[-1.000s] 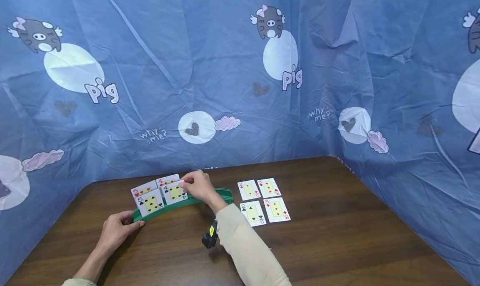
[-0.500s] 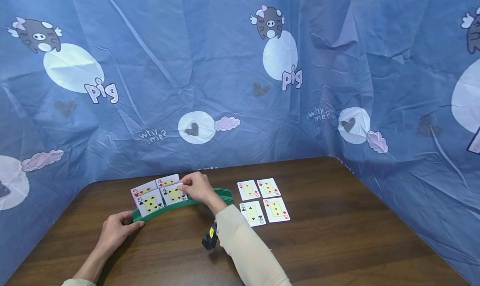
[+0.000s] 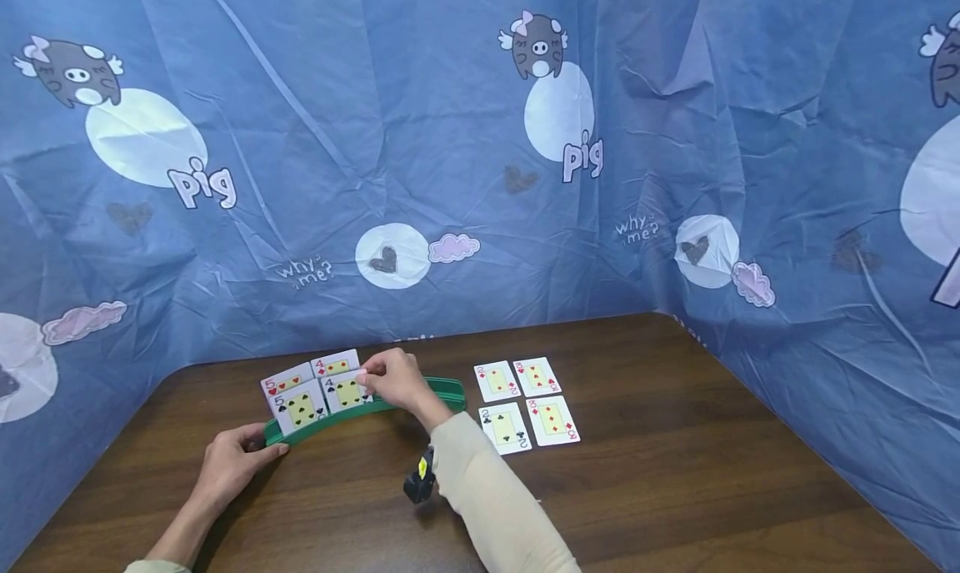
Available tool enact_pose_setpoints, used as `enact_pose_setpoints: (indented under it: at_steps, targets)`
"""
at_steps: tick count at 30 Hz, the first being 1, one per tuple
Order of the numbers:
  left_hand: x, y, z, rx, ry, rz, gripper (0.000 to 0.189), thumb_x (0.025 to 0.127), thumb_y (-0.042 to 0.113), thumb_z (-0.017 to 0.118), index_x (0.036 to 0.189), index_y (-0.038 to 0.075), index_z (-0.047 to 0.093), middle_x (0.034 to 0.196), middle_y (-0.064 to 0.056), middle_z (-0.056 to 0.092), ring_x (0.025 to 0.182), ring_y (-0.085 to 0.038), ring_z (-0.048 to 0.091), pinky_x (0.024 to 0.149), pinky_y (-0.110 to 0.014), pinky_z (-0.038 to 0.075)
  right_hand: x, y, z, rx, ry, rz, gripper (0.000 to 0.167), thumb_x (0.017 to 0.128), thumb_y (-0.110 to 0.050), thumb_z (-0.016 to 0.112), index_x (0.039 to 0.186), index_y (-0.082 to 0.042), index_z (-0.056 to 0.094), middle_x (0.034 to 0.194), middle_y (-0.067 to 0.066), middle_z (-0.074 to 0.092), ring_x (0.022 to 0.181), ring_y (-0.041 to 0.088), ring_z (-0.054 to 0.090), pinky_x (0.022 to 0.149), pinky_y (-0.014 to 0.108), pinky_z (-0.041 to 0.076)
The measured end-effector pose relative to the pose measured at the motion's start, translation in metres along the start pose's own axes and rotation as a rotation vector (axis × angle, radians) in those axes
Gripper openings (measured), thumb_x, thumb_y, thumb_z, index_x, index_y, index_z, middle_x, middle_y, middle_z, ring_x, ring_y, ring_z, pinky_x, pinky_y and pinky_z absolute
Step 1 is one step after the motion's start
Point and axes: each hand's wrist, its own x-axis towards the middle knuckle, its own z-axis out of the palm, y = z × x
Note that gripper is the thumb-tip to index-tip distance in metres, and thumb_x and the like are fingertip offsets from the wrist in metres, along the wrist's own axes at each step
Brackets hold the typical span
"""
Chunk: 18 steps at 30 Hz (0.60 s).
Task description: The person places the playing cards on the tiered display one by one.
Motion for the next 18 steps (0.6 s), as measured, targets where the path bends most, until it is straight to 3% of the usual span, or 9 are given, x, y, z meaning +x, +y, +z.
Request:
enact_pose_setpoints:
  at_steps: [7, 14, 18]
  targets:
    - [0.002, 0.000, 0.000, -0.003, -0.009, -0.008, 0.040, 0.083, 0.010, 0.076, 0.117, -0.009, 0.067, 0.103, -0.024, 0.072, 0.088, -0.024, 0.058, 0.072, -0.029, 0.040, -0.002, 0.000, -0.016, 0.030, -0.013, -0.001, 0.014, 0.090, -0.013, 0.073, 0.100, -0.002, 0.076, 0.092, 0.014, 0.077, 0.072, 0.018, 0.073, 0.060, 0.019, 0.051]
    - [0.001, 0.000, 0.001, -0.003, -0.005, 0.000, 0.040, 0.083, 0.011, 0.076, 0.117, -0.009, 0.068, 0.102, -0.023, 0.072, 0.087, -0.024, 0.058, 0.072, -0.029, 0.040, -0.004, 0.003, -0.042, -0.033, -0.011, -0.022, 0.014, 0.091, -0.014, 0.072, 0.100, -0.004, 0.075, 0.092, 0.013, 0.077, 0.072, 0.013, 0.071, 0.064, 0.021, 0.053]
    - [0.001, -0.001, 0.001, 0.002, -0.003, 0.000, 0.040, 0.083, 0.011, 0.076, 0.116, -0.009, 0.068, 0.101, -0.022, 0.072, 0.087, -0.023, 0.058, 0.072, -0.029, 0.040, -0.006, 0.004, -0.060, -0.039, 0.009, -0.017, 0.014, 0.091, -0.015, 0.072, 0.100, -0.005, 0.075, 0.093, 0.014, 0.076, 0.077, 0.019, 0.073, 0.065, 0.024, 0.055]
